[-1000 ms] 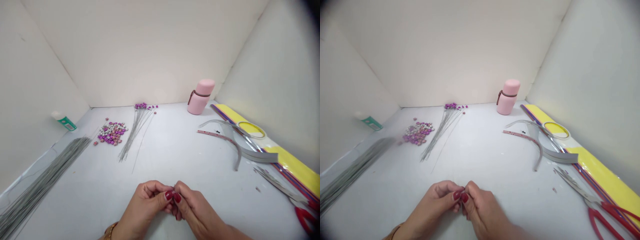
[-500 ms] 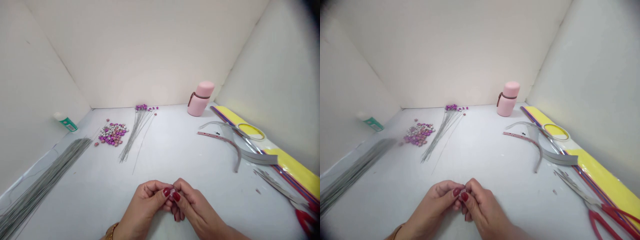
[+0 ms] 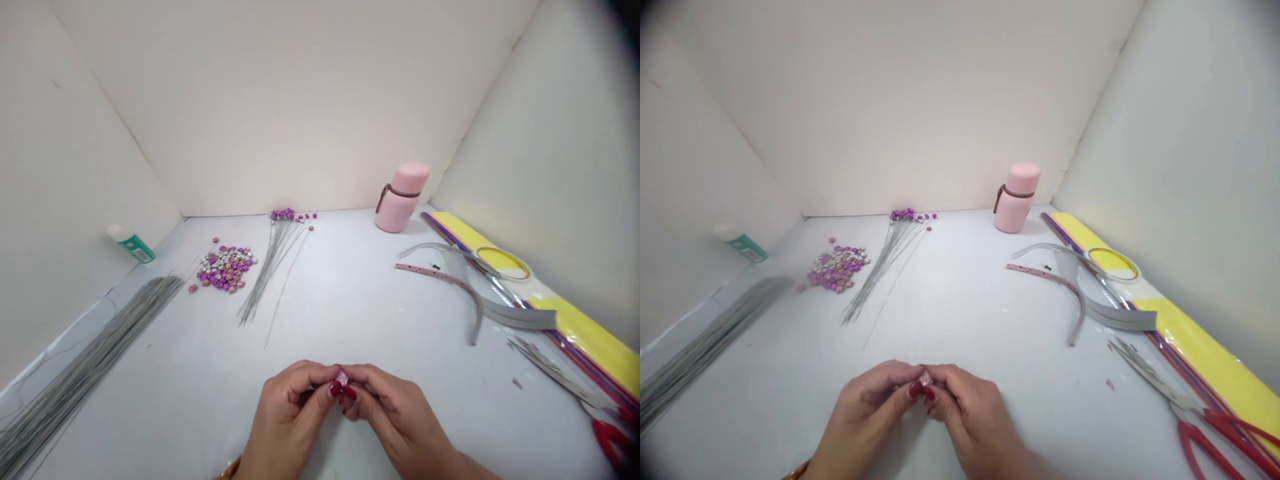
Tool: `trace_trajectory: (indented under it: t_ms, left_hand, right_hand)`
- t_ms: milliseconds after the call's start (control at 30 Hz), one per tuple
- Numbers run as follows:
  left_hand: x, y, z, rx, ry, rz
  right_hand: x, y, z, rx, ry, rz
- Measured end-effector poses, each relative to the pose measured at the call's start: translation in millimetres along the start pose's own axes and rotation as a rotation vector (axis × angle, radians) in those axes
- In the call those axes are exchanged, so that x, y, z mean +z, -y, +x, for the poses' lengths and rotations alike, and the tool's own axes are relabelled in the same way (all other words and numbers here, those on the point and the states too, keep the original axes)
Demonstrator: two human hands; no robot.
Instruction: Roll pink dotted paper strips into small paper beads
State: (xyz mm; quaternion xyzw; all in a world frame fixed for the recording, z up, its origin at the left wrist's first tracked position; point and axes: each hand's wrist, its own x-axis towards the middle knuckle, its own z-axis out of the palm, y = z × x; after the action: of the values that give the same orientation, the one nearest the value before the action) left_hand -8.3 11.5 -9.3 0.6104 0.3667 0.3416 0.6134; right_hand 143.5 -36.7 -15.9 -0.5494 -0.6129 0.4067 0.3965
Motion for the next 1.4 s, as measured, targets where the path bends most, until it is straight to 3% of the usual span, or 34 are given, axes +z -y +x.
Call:
trace_trajectory:
  t_ms: [200,667,933,1133,1267,1400]
  left_hand:
    - [-2.7,-4.3,-0.7,0.176,0.031,0.264]
    - [-1.6,-9.3,-0.2,0.275,-0.03,0.355]
    - [-0.8,-11.9,-1.0,0.221,-0.027,0.317]
    - [2.4,-6.5,-3.1,0.252,-0.132,0.364]
    - [1.4,-9.5,-2.6,0.221,-0.08,0.368]
    - [2.8,-10.7,-2.0,0.227,-0.107,0.384]
  right_hand:
    - [0.3,1.1,-0.7,-0.003,-0.009,0.002]
    - [-3.2,4.5,1.3,-0.026,0.077,-0.047]
    - [-3.3,2.6,-0.7,-0.084,0.023,-0.12]
    - [-4.0,0.6,0.8,-0.184,-0.028,-0.238]
    - [-3.5,1.2,1.9,-0.208,-0.001,-0.295]
    - [-1.4,1.3,2.0,-0.267,-0.005,-0.378]
